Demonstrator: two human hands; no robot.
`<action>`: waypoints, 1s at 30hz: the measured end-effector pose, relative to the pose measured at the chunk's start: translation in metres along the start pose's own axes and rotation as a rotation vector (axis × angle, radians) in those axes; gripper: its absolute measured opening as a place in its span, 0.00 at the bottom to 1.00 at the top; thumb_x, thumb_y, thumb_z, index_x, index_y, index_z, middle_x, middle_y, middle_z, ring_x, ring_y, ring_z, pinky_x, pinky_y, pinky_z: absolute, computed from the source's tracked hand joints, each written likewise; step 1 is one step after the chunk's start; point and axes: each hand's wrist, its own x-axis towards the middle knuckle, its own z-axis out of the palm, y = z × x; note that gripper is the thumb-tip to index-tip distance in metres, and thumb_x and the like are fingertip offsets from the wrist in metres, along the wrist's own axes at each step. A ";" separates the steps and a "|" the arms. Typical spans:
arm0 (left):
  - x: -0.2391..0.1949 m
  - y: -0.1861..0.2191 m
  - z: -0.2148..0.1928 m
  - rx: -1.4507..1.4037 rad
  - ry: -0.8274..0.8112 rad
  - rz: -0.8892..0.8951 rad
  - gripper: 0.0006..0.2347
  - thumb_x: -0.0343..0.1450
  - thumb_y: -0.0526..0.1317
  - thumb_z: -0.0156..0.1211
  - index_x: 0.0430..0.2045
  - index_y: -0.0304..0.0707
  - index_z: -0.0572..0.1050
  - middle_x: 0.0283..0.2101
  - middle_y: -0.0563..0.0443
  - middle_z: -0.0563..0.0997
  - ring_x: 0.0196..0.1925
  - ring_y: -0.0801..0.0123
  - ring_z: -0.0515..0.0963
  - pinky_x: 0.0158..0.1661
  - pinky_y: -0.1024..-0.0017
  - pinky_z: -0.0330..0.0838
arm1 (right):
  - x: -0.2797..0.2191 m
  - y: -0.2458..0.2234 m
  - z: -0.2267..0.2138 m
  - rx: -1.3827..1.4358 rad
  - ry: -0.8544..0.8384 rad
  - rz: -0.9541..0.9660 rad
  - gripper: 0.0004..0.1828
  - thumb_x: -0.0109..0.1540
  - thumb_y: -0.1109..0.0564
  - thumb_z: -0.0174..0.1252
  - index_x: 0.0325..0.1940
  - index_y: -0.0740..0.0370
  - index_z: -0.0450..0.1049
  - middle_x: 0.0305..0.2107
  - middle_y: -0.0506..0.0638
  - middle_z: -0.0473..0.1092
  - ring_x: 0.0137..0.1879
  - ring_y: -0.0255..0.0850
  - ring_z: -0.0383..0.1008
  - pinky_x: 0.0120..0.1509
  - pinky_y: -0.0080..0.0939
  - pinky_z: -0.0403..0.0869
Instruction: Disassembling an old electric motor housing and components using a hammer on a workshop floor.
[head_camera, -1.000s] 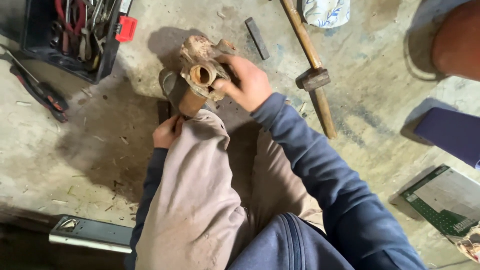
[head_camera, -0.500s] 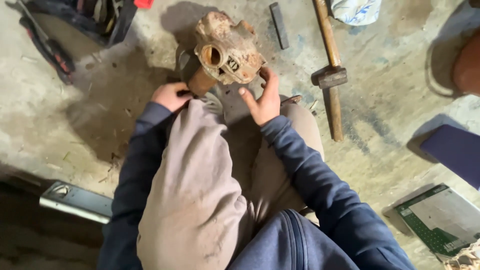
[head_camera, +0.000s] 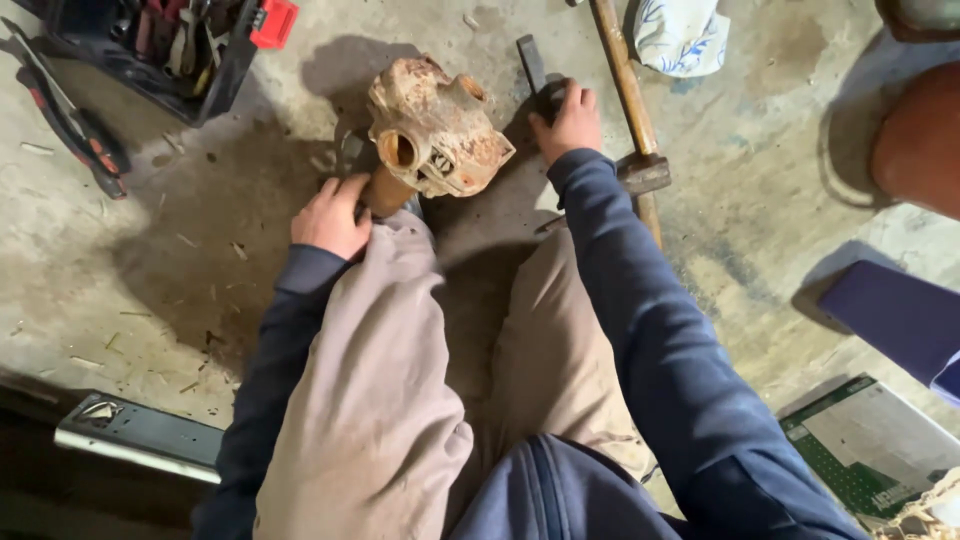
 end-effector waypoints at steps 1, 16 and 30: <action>-0.003 0.010 -0.011 -0.052 0.036 0.071 0.18 0.68 0.40 0.61 0.54 0.47 0.77 0.50 0.43 0.79 0.47 0.44 0.80 0.44 0.52 0.76 | 0.006 0.001 0.002 -0.034 -0.044 0.013 0.32 0.56 0.52 0.71 0.58 0.64 0.64 0.46 0.67 0.71 0.51 0.66 0.72 0.54 0.57 0.72; 0.066 0.119 -0.114 -0.062 0.234 1.034 0.13 0.67 0.43 0.67 0.41 0.37 0.80 0.43 0.46 0.80 0.48 0.50 0.78 0.50 0.58 0.72 | -0.210 -0.105 -0.154 0.291 -0.143 -0.002 0.15 0.69 0.56 0.53 0.57 0.65 0.74 0.26 0.56 0.72 0.33 0.50 0.75 0.40 0.47 0.72; 0.043 0.148 -0.100 0.231 -0.031 1.119 0.22 0.57 0.40 0.66 0.48 0.48 0.80 0.46 0.56 0.84 0.53 0.66 0.79 0.61 0.55 0.63 | -0.172 -0.204 -0.186 -0.120 0.081 -0.599 0.18 0.65 0.53 0.64 0.56 0.64 0.75 0.25 0.46 0.68 0.31 0.41 0.72 0.36 0.40 0.71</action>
